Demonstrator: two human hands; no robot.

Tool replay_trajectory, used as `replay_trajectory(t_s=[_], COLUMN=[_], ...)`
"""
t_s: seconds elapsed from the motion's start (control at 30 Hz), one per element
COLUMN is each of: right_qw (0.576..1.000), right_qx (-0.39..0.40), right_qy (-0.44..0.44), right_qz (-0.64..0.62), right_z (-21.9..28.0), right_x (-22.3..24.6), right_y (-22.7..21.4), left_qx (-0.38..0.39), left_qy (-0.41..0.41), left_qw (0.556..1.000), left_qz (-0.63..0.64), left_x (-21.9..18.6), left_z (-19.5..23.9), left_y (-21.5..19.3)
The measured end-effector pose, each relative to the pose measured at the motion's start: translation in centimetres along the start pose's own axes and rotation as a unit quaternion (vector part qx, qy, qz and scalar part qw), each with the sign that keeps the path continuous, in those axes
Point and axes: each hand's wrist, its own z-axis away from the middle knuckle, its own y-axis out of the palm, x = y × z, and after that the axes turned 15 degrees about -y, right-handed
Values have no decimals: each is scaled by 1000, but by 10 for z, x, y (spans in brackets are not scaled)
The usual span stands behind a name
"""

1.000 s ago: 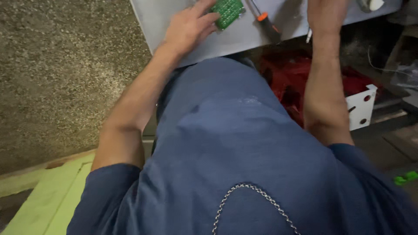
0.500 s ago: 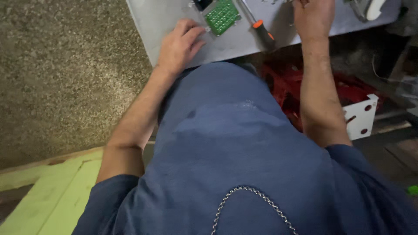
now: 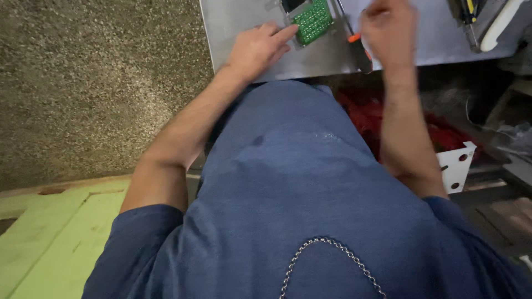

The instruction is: The person removes and replaces screws on a green circuit board using a screwdriver.

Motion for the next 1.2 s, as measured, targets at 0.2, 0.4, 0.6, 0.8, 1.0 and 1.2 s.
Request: replay_trajectory(t_s=[0.2,0.4,0.6,0.8,1.0,1.2], right_qw=[981,967,955,952,947,933], right_qx=[74,159,197,212,221,229], right_qy=[-169,-171,-185,-199,-232,-268], right_qz=[-64,-100,-122,-97,-35,76], right_z=[-55,-77,-87,-97,-102,-99], right_x=[76,77,77,86,89,82], right_y=[53,70,68,66,68,76], left_qx=[-98,-62,-127,-85,-138,-87], left_qy=[19,15,37,31,40,34], left_qw=[995,997,990,996,989,994], left_qz=[-9,-48,-50,-5,-30,-54], left_x=[0,6,15,12,11,9], left_z=[0,-1,1,1,0,0], left_y=[14,25,47,35,36,39])
